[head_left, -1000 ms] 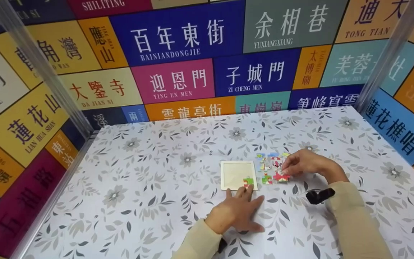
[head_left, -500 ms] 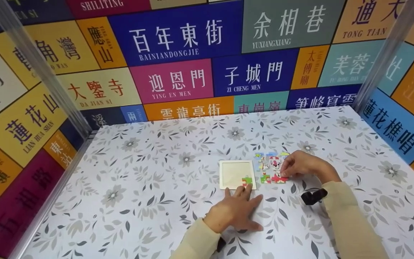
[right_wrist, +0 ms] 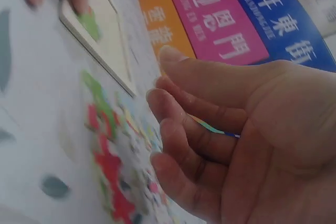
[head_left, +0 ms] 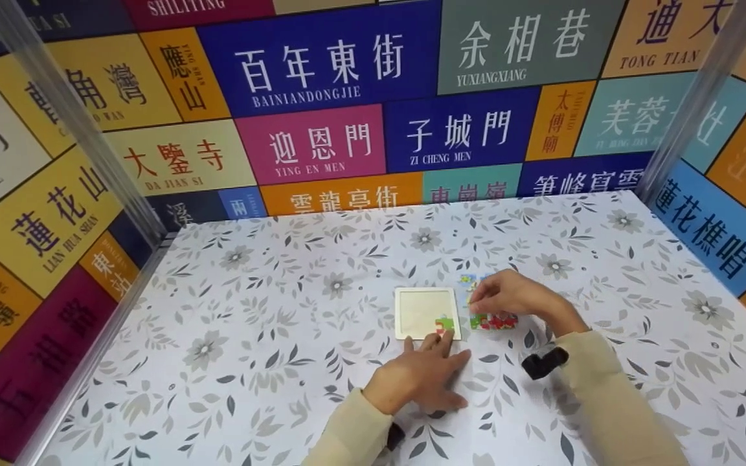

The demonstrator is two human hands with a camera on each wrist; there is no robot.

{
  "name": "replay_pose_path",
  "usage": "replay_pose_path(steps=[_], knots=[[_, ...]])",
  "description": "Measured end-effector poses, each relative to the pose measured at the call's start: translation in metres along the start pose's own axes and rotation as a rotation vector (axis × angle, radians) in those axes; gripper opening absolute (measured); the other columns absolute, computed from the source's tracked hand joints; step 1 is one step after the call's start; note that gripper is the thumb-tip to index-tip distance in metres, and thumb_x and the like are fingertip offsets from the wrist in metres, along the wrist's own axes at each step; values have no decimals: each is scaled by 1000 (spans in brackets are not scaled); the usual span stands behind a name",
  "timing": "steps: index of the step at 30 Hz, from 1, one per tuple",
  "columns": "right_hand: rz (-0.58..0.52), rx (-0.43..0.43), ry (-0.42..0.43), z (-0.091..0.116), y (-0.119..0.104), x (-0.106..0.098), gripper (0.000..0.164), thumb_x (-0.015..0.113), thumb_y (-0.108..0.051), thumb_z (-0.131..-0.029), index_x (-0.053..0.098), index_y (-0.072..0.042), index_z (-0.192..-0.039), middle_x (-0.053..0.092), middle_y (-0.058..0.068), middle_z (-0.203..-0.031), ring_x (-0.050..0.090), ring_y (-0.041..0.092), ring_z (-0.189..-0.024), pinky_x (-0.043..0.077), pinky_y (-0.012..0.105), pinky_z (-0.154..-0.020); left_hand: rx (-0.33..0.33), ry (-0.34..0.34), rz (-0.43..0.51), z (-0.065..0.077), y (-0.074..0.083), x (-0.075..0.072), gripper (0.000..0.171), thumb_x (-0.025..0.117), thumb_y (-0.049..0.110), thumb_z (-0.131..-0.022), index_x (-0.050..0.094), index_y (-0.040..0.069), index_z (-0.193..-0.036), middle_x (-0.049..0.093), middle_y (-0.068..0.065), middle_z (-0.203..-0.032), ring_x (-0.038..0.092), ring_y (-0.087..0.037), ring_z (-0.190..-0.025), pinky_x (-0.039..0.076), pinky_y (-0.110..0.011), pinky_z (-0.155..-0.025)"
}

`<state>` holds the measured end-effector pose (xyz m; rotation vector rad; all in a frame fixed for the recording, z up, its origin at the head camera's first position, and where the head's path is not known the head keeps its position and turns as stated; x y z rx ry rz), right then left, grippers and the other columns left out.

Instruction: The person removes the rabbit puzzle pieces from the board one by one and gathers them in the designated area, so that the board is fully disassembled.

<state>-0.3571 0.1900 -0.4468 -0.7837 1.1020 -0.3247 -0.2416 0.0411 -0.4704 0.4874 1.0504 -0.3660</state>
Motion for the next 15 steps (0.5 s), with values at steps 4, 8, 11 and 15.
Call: replay_pose_path(steps=[4, 8, 11, 15], knots=[[-2, 18, 7, -5, -2, 11, 23, 71, -27, -94, 74, -6, -99, 63, -4, -75, 49, 9, -63, 42, 26, -58, 19, 21, 2, 3, -1, -4, 73, 64, 53, -92, 33, 36, -156, 11, 1, -171, 14, -24, -158, 16, -59, -125], [-27, 49, 49, -7, 0, 15, 22, 69, -25, -95, 73, -4, -99, 64, -3, -78, 49, 9, -65, 42, 25, -60, 24, 66, -17, 9, -9, -14, 69, 66, 49, -92, 39, 35, -154, 16, 0, -170, 17, -27, -157, 11, -63, -124], [-35, 29, 65, -10, -4, 19, 21, 68, -24, -96, 73, -4, -100, 69, 2, -87, 52, 10, -71, 45, 25, -64, 11, 79, 12, 15, -22, -23, 69, 67, 47, -92, 39, 34, -154, 18, 0, -169, 18, -29, -157, 8, -63, -124], [-38, 20, 58, -14, -8, 29, 18, 69, -24, -95, 73, -8, -102, 70, 5, -88, 48, 9, -60, 43, 25, -57, 5, 75, 124, 23, -46, -30, 71, 64, 48, -93, 35, 31, -156, 18, 1, -169, 16, -31, -157, 5, -62, -124]])
Point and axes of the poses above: each hand's wrist, its own z-axis away from the middle knuckle, its own x-axis out of the palm, y = z × x, the point moved 8 cm from there along -z, towards the middle knuckle
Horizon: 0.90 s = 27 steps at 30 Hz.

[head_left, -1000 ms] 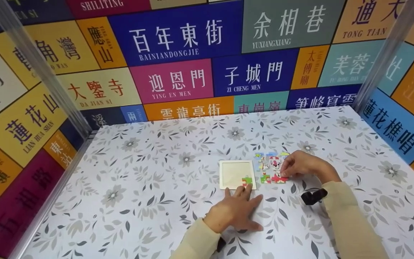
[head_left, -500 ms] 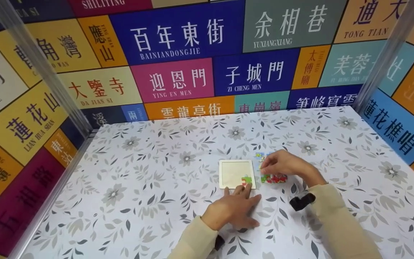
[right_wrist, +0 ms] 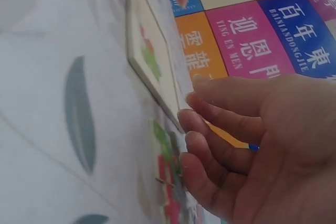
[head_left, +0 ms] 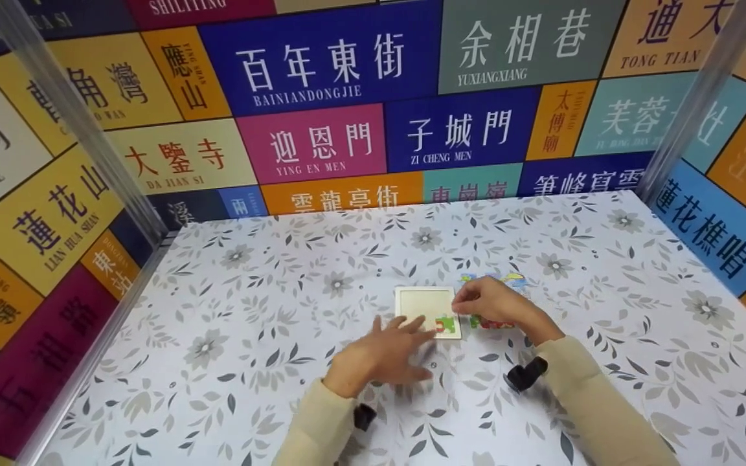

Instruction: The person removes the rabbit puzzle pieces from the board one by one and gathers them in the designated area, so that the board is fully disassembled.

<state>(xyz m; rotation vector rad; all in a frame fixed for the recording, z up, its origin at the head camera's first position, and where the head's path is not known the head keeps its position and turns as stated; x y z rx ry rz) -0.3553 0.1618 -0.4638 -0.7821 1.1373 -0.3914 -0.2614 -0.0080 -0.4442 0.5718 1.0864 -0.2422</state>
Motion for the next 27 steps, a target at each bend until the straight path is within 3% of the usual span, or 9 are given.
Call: replay_pose_path(steps=[4, 9, 17, 22, 27], knots=[[-6, -9, 0, -2, -2, 8, 14, 71, -21, -93, 74, -11, -102, 70, 5, -88, 47, 9, -56, 42, 26, -51, 14, 12, 87, 2, -25, -6, 68, 64, 47, -94, 40, 28, -154, 22, 3, -168, 17, -31, -156, 10, -62, -124], [17, -68, 16, -3, -9, 14, 14, 74, -14, -90, 73, -7, -101, 71, 7, -95, 59, 14, -78, 47, 28, -67, 45, 2, 163, -3, -45, -4, 63, 66, 43, -94, 47, 24, -151, 26, 3, -167, 19, -30, -156, 19, -51, -126], [102, -95, 7, -2, -19, 18, 20, 80, -12, -84, 72, -5, -101, 69, 8, -93, 59, 16, -84, 49, 32, -77, 88, 48, 199, -9, -50, -3, 54, 68, 36, -93, 57, 17, -143, 38, -8, -162, 35, -28, -150, 30, -43, -123], [126, -123, -1, -1, -23, 19, 18, 80, -10, -84, 72, -4, -99, 70, 10, -92, 59, 16, -84, 50, 34, -78, 69, 38, 209, -9, -52, 0, 56, 69, 36, -92, 56, 17, -143, 33, -5, -164, 29, -27, -153, 26, -42, -125], [117, -149, -21, -1, -23, 21, 15, 78, -9, -85, 71, -3, -97, 69, 10, -91, 58, 14, -81, 49, 32, -76, -1, -19, 261, -9, -58, 6, 63, 70, 37, -92, 48, 22, -149, 23, 5, -168, 21, -24, -156, 21, -43, -127]])
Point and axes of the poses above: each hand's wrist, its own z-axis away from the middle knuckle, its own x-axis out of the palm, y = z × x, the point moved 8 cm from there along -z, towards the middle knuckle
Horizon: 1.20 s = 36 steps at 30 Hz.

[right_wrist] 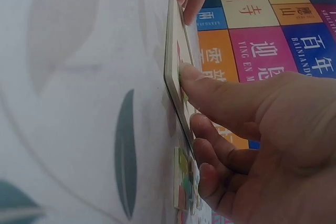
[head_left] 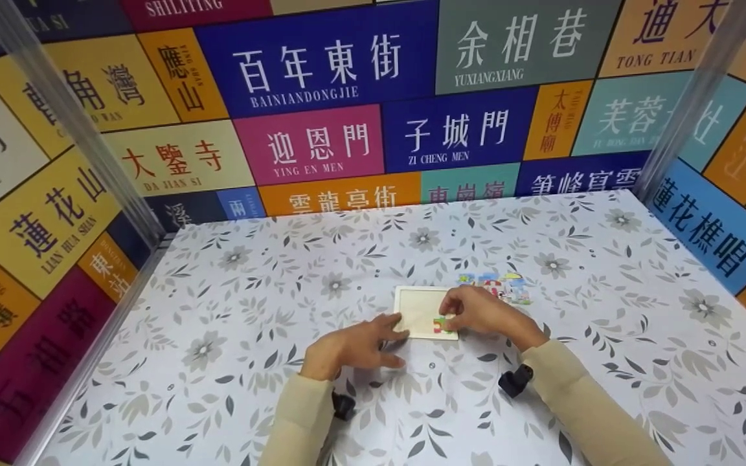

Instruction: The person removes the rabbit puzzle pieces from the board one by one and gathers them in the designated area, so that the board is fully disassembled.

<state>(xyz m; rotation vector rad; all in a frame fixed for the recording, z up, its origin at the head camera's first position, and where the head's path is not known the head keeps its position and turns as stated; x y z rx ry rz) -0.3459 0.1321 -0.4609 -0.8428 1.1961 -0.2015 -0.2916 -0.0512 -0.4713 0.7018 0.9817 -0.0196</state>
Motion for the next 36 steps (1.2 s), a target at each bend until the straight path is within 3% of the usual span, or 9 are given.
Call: replay_pose_path(steps=[12, 18, 23, 29, 36], knots=[[-62, -60, 38, 2, -10, -6, 10, 74, -3, -87, 66, -4, -94, 68, 8, -88, 59, 13, -78, 49, 29, -73, -42, -23, -73, 8, 2, 1, 68, 70, 39, -92, 41, 26, -152, 19, 5, -169, 13, -26, -158, 19, -49, -127], [-60, -72, 138, 17, -10, -34, 9, 73, -10, -90, 68, -8, -98, 71, 8, -95, 62, 16, -85, 51, 29, -73, -18, -30, -92, 6, 6, 2, 68, 69, 40, -92, 40, 26, -152, 18, 3, -169, 13, -27, -158, 19, -48, -127], [-30, -81, 146, 45, 11, -61, 11, 72, -10, -91, 69, -4, -100, 72, 10, -98, 63, 16, -90, 51, 25, -79, -41, -26, -49, 4, 6, 1, 68, 72, 38, -90, 42, 27, -151, 20, 3, -169, 16, -23, -157, 21, -45, -126], [-50, -44, 176, 66, 45, -93, 17, 71, -10, -91, 69, 1, -104, 72, 13, -98, 63, 7, -86, 50, 20, -76, -14, -3, -83, 2, 10, 1, 66, 72, 33, -90, 45, 26, -149, 25, -3, -167, 21, -26, -155, 24, -45, -125], [-108, 80, 87, 71, 85, -95, 20, 73, -10, -90, 69, 3, -105, 73, 10, -97, 59, 5, -81, 48, 19, -72, 30, 5, -111, -3, 15, -1, 62, 71, 32, -91, 49, 20, -148, 29, -9, -165, 25, -28, -153, 28, -44, -124]])
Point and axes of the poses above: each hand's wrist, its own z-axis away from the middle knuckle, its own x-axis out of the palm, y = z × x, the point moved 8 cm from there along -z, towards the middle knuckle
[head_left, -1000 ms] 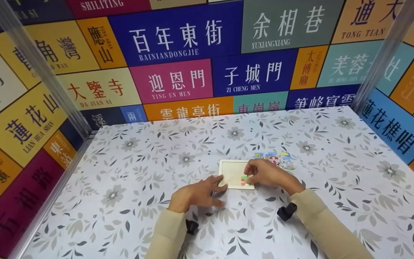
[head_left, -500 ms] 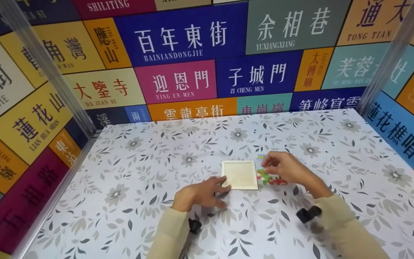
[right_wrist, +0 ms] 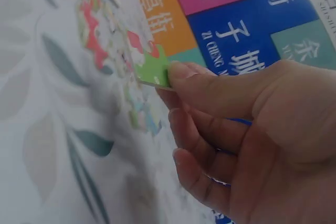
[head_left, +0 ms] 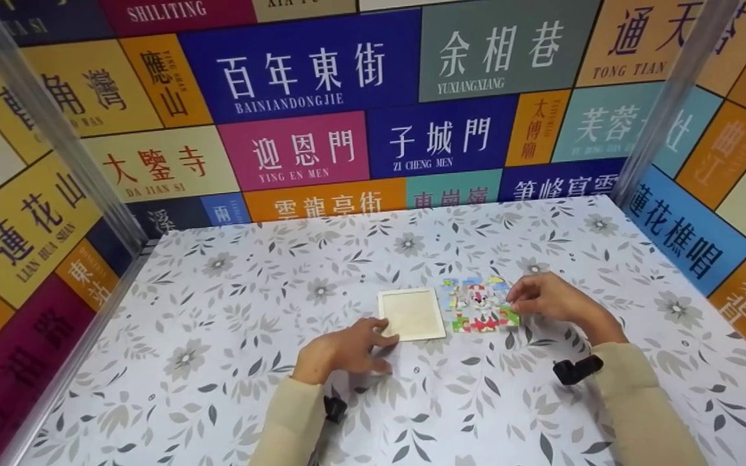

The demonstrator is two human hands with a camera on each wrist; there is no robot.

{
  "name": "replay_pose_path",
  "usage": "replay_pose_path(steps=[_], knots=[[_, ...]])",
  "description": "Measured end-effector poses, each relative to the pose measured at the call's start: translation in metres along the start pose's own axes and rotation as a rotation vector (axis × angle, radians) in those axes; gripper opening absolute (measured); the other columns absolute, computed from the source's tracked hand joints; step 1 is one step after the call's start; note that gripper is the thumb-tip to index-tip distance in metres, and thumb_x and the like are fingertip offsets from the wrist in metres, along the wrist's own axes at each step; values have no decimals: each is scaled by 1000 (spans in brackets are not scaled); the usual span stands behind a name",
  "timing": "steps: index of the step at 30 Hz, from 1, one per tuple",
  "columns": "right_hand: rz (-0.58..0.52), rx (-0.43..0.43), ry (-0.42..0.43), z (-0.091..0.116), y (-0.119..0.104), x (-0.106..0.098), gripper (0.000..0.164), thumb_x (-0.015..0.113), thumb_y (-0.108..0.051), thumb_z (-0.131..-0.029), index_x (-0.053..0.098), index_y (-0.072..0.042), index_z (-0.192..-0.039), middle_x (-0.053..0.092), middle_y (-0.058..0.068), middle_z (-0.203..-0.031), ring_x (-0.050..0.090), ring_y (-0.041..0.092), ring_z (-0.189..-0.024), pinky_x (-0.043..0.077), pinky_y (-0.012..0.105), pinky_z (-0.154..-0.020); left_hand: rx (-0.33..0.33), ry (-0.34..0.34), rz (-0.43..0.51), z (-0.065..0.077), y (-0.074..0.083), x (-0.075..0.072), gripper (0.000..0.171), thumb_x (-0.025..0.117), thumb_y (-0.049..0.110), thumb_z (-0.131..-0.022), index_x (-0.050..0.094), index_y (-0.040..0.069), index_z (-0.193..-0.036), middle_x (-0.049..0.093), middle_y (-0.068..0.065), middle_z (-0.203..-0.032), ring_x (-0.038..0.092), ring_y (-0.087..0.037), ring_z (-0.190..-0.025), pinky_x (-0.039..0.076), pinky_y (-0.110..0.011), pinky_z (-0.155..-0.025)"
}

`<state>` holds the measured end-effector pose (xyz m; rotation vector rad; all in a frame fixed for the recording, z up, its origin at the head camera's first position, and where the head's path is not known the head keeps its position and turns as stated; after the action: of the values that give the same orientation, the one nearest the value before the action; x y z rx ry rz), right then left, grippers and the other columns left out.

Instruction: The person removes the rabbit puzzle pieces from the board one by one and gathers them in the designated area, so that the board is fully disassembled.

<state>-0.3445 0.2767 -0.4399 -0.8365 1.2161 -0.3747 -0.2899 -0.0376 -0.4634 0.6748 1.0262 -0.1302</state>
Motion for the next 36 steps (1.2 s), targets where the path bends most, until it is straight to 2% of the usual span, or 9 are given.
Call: replay_pose_path(steps=[7, 16, 24, 32, 36], knots=[[17, 28, -41, -5, 14, 8, 18, 72, -8, -90, 70, 4, -103, 73, 11, -91, 57, 7, -75, 46, 20, -68, 5, 6, 29, -1, -3, -1, 61, 71, 31, -91, 50, 20, -147, 30, -8, -165, 25, -28, -154, 28, -45, -124], [96, 65, -29, -8, 13, 11, 15, 70, -10, -92, 74, -1, -104, 74, 12, -100, 55, 14, -83, 45, 25, -74, 17, 9, 58, 3, -3, 0, 61, 72, 32, -90, 52, 19, -147, 29, -8, -165, 29, -29, -152, 29, -46, -123], [113, 100, -14, -5, 13, 9, 15, 72, -13, -90, 77, -6, -103, 75, 11, -105, 57, 14, -86, 45, 28, -79, 70, -2, 67, 2, -3, -4, 55, 69, 28, -94, 53, 21, -146, 25, -6, -167, 29, -28, -153, 28, -46, -124], [87, 115, -31, -7, 17, 13, 18, 77, -13, -87, 75, -4, -102, 72, 4, -90, 58, 11, -80, 47, 26, -75, 107, 7, 65, 4, -8, -5, 52, 67, 27, -94, 56, 16, -144, 24, -10, -167, 28, -32, -153, 28, -48, -124], [81, 130, -13, -7, 17, 13, 16, 77, -12, -87, 75, -4, -100, 71, 3, -88, 57, 12, -79, 46, 26, -74, 96, -8, 84, 4, -8, -4, 54, 67, 27, -94, 55, 13, -144, 26, -11, -166, 26, -33, -154, 26, -49, -124]])
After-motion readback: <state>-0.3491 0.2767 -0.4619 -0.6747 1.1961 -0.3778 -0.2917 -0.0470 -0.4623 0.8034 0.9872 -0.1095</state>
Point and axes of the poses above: each hand's wrist, its own z-axis away from the middle knuckle, its own x-axis out of the palm, y = z × x, the point moved 8 cm from there along -z, towards the middle knuckle
